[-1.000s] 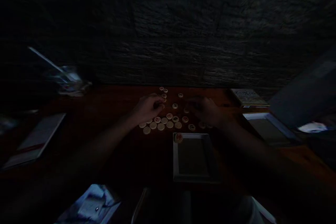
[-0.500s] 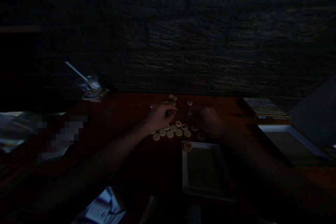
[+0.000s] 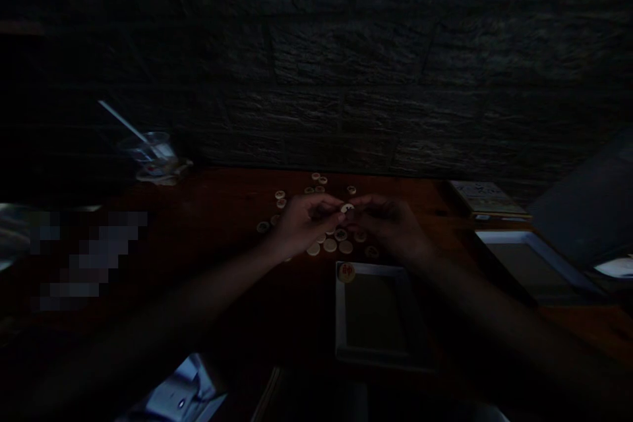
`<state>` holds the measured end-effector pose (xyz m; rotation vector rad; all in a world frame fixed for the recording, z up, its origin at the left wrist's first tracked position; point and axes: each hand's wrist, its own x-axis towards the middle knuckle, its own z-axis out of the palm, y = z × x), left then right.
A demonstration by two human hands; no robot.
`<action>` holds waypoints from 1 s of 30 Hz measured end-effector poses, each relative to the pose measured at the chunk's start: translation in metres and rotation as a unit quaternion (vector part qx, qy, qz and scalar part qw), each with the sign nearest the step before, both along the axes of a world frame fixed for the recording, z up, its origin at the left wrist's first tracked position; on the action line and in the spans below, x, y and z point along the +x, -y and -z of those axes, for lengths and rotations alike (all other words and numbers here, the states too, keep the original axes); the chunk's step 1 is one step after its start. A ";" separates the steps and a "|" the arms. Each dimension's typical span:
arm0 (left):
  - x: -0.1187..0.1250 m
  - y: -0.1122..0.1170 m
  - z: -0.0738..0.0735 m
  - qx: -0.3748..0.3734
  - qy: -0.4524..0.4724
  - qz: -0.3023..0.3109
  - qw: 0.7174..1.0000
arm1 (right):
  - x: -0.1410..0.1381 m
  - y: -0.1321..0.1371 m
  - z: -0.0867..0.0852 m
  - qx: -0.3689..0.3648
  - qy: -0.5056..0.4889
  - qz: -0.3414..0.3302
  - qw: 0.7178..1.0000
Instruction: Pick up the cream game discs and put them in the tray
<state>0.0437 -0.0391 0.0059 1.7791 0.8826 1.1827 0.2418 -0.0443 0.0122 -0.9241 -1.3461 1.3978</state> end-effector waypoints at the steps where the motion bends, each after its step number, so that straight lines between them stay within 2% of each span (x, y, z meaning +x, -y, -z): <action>1: 0.001 0.002 -0.001 -0.003 0.003 -0.007 1.000 | 0.000 0.001 -0.001 -0.001 0.008 0.001 1.000; 6: 0.004 0.009 -0.004 0.029 -0.020 -0.031 0.999 | -0.002 0.005 -0.007 -0.018 0.070 0.030 0.997; 10: 0.005 0.011 -0.002 0.056 -0.025 -0.028 0.998 | -0.005 0.007 -0.009 -0.046 0.070 0.037 0.996; 19: 0.007 0.013 0.000 0.007 -0.005 -0.022 1.000 | -0.004 0.007 -0.004 -0.033 0.046 0.028 0.998; 25: 0.003 0.013 0.002 -0.004 0.020 0.002 1.000 | -0.003 0.006 -0.003 -0.069 0.034 0.017 0.997; 30: 0.004 0.011 0.002 -0.025 0.083 0.015 0.996 | 0.000 0.004 -0.003 -0.009 0.033 -0.007 0.999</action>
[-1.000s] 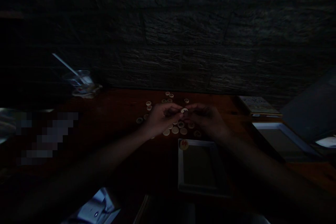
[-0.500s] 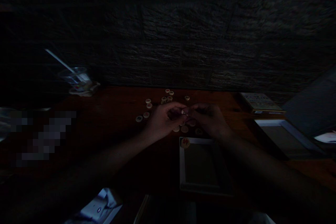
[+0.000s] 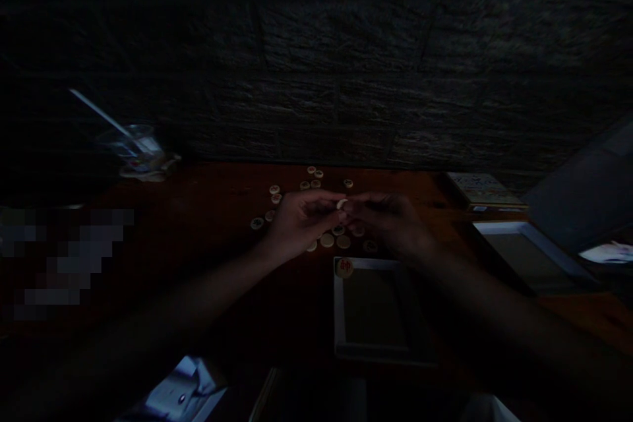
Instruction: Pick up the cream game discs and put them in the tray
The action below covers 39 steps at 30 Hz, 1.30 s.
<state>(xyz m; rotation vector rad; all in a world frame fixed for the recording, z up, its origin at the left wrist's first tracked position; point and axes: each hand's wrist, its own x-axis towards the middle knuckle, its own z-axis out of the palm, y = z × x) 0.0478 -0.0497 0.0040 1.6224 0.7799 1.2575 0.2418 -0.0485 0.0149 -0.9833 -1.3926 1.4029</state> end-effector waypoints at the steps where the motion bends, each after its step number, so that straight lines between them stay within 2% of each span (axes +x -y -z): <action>1: 0.000 0.000 0.000 -0.001 0.001 -0.003 1.000 | 0.001 0.000 0.000 0.015 0.008 0.002 1.000; 6: 0.000 0.001 -0.002 0.005 -0.009 -0.044 0.999 | 0.003 0.003 -0.001 0.084 0.046 0.001 0.995; 9: 0.000 0.002 -0.003 -0.004 -0.013 -0.057 0.998 | 0.002 0.004 0.000 0.099 0.053 0.003 0.994; 12: 0.000 0.004 -0.004 -0.004 -0.008 -0.051 0.999 | 0.000 0.004 -0.002 0.087 0.056 0.015 0.995; 20: 0.000 0.005 -0.003 0.050 -0.050 -0.042 0.997 | -0.003 0.008 -0.010 0.061 0.081 0.028 0.994; 26: 0.001 0.007 -0.002 0.028 -0.050 -0.019 0.998 | -0.005 0.009 -0.008 0.037 0.085 0.030 0.995; 39: -0.002 0.004 0.000 -0.005 -0.034 -0.006 0.999 | -0.003 0.007 -0.008 -0.013 -0.012 0.008 1.000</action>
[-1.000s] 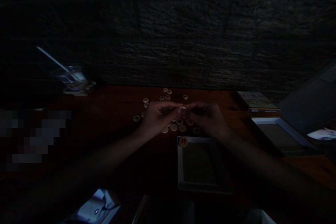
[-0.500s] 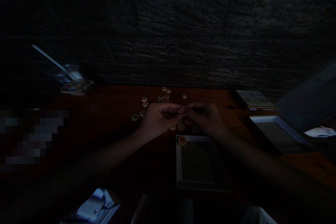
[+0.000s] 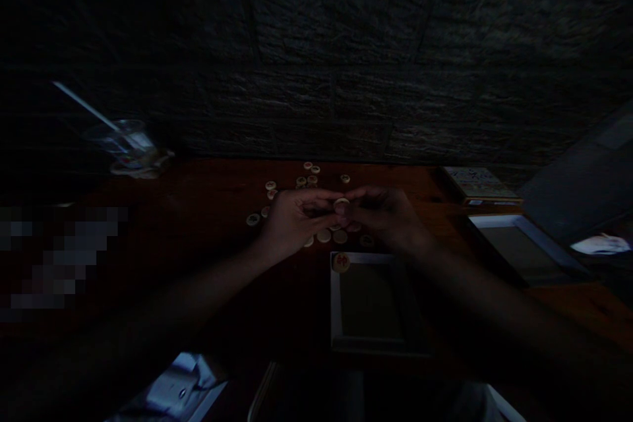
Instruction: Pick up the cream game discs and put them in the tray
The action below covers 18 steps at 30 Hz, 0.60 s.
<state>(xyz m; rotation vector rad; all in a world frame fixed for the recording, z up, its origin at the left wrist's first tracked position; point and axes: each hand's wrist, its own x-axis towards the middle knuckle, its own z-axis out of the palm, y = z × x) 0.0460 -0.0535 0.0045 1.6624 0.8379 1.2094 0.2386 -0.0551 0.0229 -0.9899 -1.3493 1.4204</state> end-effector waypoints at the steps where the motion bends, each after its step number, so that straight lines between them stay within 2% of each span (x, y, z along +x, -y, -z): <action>1: 0.000 -0.001 0.001 -0.003 0.003 -0.004 1.000 | 0.000 0.000 -0.001 -0.002 -0.007 -0.003 1.000; 8: 0.000 -0.003 -0.001 -0.006 0.029 -0.019 0.999 | 0.003 -0.002 -0.001 -0.003 -0.013 -0.011 1.000; 18: 0.000 -0.003 -0.004 -0.004 0.036 -0.048 0.998 | 0.001 0.001 -0.004 0.040 0.021 -0.019 0.999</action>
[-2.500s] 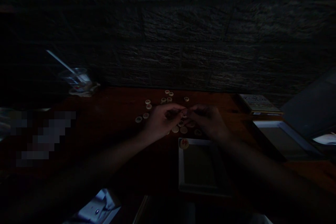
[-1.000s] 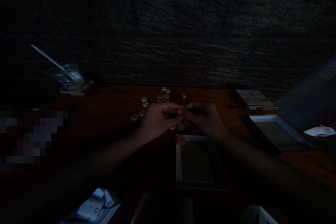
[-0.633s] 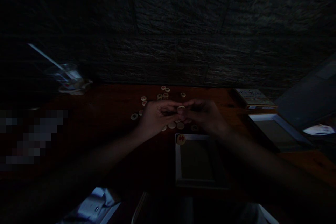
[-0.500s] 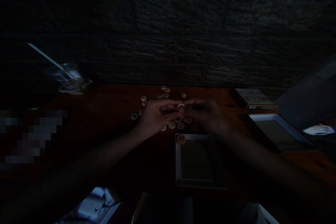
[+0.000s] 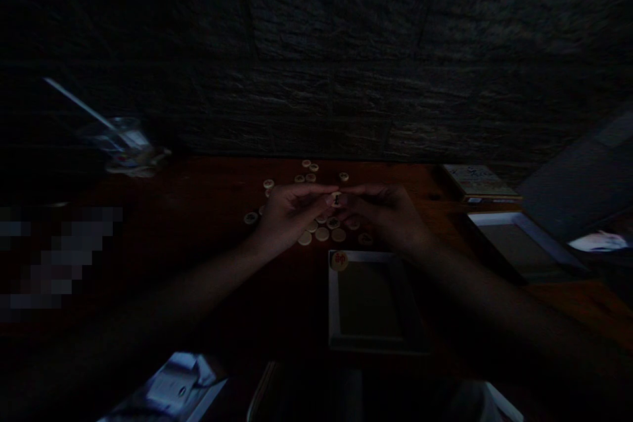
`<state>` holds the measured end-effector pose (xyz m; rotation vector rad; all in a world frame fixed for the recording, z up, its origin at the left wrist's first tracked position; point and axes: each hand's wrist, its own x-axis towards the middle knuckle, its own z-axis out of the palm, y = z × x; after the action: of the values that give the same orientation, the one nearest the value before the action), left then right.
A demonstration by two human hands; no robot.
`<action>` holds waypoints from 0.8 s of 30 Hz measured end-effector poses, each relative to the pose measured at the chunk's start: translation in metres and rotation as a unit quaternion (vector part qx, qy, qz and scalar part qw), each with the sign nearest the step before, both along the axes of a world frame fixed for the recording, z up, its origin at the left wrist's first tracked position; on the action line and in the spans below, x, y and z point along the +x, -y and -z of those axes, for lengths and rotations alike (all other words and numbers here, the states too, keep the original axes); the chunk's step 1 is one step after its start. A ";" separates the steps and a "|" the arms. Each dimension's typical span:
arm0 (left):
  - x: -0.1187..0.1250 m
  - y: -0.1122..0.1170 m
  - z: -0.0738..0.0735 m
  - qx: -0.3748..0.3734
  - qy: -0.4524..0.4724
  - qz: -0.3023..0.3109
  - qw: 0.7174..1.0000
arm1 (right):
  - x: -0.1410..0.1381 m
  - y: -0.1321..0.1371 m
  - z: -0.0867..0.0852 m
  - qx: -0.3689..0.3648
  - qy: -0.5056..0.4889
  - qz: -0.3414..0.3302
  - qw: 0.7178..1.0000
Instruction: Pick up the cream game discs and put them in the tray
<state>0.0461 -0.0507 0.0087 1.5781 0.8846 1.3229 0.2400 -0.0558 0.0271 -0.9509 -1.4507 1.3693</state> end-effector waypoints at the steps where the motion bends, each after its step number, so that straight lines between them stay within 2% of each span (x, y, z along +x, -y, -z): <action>1: 0.000 0.000 0.000 0.002 -0.005 -0.003 1.000 | 0.000 -0.001 0.001 0.004 0.008 0.003 1.000; 11: 0.004 0.008 0.004 -0.003 -0.008 0.060 0.998 | -0.002 0.001 0.005 0.011 0.039 0.039 0.998; 20: 0.001 0.005 0.004 -0.022 0.006 0.052 0.998 | -0.002 -0.002 0.005 -0.035 -0.029 0.026 0.999; 24: -0.001 0.001 0.006 -0.005 0.002 0.042 0.999 | -0.001 -0.002 0.001 -0.064 -0.043 0.017 0.997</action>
<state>0.0452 -0.0521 0.0029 1.5875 0.8129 1.2611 0.2393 -0.0536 0.0258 -0.9813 -1.2898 1.4744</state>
